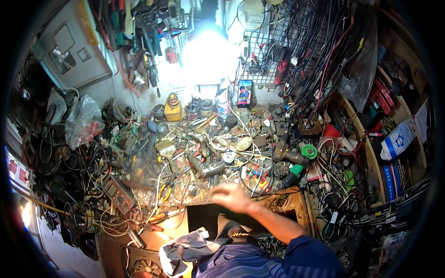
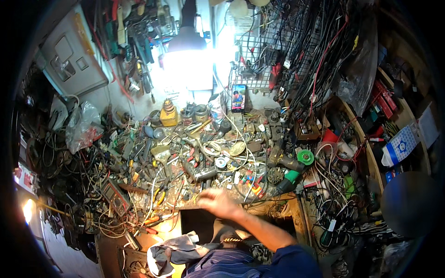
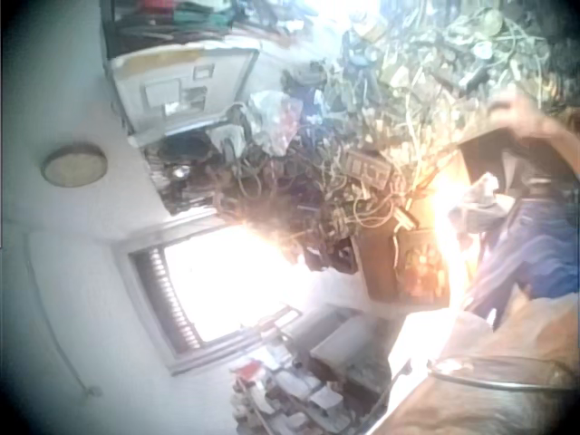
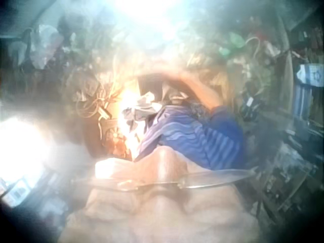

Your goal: The person uses a screwdriver to remove screws from a disassembled electronic device, likely a fan motor housing, on a cluttered workbench. They manipulate the internal components and wires, then wipe the device with a cloth.

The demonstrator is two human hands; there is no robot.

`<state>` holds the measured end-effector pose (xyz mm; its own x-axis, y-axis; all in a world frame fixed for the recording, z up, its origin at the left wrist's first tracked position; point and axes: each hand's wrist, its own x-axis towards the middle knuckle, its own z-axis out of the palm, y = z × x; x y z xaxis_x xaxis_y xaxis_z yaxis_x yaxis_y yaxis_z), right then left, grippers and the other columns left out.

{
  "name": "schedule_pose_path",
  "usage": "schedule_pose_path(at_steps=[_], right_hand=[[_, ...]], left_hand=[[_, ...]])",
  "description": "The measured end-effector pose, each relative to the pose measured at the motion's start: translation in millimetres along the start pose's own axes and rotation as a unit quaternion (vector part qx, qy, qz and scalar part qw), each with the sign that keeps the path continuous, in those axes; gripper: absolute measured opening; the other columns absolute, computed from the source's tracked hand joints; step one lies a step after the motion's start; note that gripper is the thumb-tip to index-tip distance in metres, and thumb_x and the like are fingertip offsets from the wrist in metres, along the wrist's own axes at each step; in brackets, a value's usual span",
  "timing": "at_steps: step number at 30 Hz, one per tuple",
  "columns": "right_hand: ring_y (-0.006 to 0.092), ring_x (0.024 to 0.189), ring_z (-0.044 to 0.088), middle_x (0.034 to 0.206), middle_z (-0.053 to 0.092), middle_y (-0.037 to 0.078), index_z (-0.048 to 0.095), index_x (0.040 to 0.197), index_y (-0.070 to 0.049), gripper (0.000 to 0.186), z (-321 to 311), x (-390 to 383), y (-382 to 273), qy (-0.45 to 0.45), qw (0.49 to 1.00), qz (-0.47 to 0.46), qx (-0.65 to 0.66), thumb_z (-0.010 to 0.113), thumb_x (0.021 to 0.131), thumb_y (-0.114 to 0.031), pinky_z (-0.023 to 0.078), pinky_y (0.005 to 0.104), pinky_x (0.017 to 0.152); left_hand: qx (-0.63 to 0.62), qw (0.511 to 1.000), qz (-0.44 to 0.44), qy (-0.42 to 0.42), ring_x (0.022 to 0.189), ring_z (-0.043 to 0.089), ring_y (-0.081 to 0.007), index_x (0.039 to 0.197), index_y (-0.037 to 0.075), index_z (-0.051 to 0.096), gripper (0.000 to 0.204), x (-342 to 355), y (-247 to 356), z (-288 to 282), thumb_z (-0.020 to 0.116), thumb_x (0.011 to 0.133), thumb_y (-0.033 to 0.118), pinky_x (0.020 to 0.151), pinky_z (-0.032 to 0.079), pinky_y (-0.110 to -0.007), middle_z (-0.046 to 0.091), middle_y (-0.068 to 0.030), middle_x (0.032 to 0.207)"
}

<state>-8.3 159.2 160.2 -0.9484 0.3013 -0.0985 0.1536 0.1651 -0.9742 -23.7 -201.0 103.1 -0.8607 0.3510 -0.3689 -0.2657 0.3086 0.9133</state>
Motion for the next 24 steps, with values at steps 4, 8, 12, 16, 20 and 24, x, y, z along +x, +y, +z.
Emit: schedule_pose_path(at_steps=[4,8,12,16,20,24], right_hand=[[0.0205,0.089,0.069,0.103,0.073,0.015,0.064,0.120,0.007,0.045,-142,107,37,0.215,0.971,0.097,-0.036,0.076,0.086,-0.021,0.057,0.0334,0.079],[0.0248,0.091,0.069,0.103,0.073,0.017,0.063,0.116,0.010,0.047,-269,223,141,0.424,0.889,-0.034,-0.170,0.078,0.082,-0.018,0.056,0.0374,0.081],[0.0250,0.092,0.070,0.100,0.073,0.019,0.064,0.112,0.011,0.048,-310,273,91,0.333,0.930,0.036,-0.150,0.081,0.077,-0.018,0.055,0.0387,0.083],[0.0277,0.093,0.070,0.103,0.072,0.019,0.061,0.118,0.011,0.059,-358,352,190,0.370,0.918,-0.020,-0.139,0.084,0.072,-0.017,0.054,0.0382,0.088],[0.0289,0.092,0.070,0.101,0.072,0.019,0.060,0.116,0.011,0.060,-352,364,165,0.359,0.920,0.009,-0.159,0.086,0.069,-0.015,0.054,0.0390,0.085],[0.0287,0.086,0.070,0.093,0.071,0.020,0.066,0.102,0.008,0.046,-337,361,120,0.329,0.928,0.033,-0.171,0.085,0.070,-0.018,0.054,0.0411,0.077]], left_hand=[[0.025,0.999,-0.016,0.039,0.132,0.045,-0.0299,0.151,0.007,0.034,0.071,30,14,25,0.072,0.094,0.025,0.106,0.043,-0.040,0.041,-0.0127,0.148],[0.059,0.996,-0.035,0.054,0.129,0.046,-0.0291,0.149,0.007,0.036,0.069,71,38,65,0.073,0.094,0.025,0.105,0.043,-0.040,0.042,-0.0124,0.145],[0.075,0.993,-0.056,0.079,0.127,0.048,-0.0283,0.147,0.006,0.038,0.067,93,52,91,0.073,0.093,0.025,0.103,0.044,-0.039,0.044,-0.0122,0.142],[0.085,0.991,-0.065,0.078,0.124,0.049,-0.0276,0.145,0.005,0.040,0.065,116,63,111,0.073,0.093,0.025,0.101,0.044,-0.038,0.045,-0.0119,0.139],[0.100,0.987,-0.087,0.095,0.121,0.050,-0.0268,0.143,0.005,0.042,0.063,127,68,121,0.074,0.093,0.025,0.100,0.045,-0.038,0.047,-0.0116,0.136],[0.106,0.982,-0.105,0.117,0.119,0.051,-0.0260,0.141,0.004,0.044,0.061,126,71,124,0.074,0.092,0.024,0.098,0.045,-0.037,0.049,-0.0113,0.133]])
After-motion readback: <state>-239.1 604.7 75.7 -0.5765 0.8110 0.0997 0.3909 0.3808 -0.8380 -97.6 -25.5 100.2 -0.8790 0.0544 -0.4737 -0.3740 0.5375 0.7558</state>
